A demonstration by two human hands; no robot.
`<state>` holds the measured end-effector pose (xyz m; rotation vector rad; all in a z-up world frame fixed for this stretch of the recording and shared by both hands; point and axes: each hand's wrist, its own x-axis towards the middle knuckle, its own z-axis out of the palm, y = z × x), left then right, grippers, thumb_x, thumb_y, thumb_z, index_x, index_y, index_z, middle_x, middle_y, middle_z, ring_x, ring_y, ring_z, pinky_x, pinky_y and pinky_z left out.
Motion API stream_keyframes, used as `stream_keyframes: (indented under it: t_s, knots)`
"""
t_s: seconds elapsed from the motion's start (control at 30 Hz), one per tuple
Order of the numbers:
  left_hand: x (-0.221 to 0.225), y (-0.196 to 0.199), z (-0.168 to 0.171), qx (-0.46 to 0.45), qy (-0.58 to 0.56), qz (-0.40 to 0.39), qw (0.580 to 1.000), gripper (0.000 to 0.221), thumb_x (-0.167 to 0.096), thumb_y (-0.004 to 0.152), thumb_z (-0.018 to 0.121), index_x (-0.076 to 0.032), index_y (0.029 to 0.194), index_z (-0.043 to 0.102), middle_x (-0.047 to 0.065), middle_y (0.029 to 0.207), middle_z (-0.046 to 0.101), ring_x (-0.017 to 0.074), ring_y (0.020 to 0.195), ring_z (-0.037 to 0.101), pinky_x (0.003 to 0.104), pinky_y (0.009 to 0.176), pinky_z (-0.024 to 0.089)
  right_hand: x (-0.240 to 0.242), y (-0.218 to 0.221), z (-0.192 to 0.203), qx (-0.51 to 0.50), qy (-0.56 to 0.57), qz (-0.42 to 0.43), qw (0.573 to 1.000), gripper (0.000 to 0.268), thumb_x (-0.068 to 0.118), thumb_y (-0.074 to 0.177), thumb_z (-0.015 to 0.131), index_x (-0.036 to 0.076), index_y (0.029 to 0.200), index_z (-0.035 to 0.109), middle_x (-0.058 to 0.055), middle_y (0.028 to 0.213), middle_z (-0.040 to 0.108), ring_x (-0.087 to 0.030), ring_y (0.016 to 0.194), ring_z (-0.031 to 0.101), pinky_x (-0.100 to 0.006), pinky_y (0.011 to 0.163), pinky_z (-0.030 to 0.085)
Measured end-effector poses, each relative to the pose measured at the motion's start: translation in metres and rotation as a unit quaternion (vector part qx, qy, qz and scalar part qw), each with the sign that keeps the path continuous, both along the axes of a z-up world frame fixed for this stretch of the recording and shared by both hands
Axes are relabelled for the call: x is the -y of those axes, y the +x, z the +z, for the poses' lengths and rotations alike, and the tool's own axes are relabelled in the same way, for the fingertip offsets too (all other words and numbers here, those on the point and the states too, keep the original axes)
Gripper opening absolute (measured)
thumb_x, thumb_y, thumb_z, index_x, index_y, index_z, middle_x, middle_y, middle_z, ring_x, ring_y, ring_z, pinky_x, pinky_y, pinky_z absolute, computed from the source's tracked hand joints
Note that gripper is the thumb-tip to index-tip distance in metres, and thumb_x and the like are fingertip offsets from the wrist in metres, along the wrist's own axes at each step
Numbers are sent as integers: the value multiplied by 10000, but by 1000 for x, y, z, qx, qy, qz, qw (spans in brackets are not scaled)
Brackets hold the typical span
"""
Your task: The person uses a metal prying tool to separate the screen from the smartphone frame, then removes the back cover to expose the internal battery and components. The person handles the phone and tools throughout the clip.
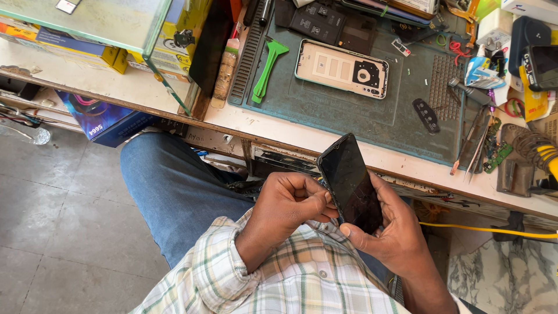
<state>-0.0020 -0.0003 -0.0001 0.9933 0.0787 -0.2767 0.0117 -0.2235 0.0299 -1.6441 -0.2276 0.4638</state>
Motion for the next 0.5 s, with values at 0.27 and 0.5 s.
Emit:
stream_keyframes:
  t_s: [0.27,0.5]
  knots:
    - [4,1,11,3,-5,5,1000,159,-60,974,683,92,999,723,199,907,768,240,825,791,337,717,685,0,0,-13,-61,51,-1,997,1018,383,777,830,-95,1546,365,-230,1377,584,-274,1296,580,-404,1090,466]
    - [3,3,12,-2,8,5,1000,162,-63,972,676,85,1011,727,198,904,777,234,818,793,335,705,681,-6,0,-6,-41,48,-14,998,973,325,790,828,-99,1538,373,-214,1378,590,-242,1291,585,-374,1089,463]
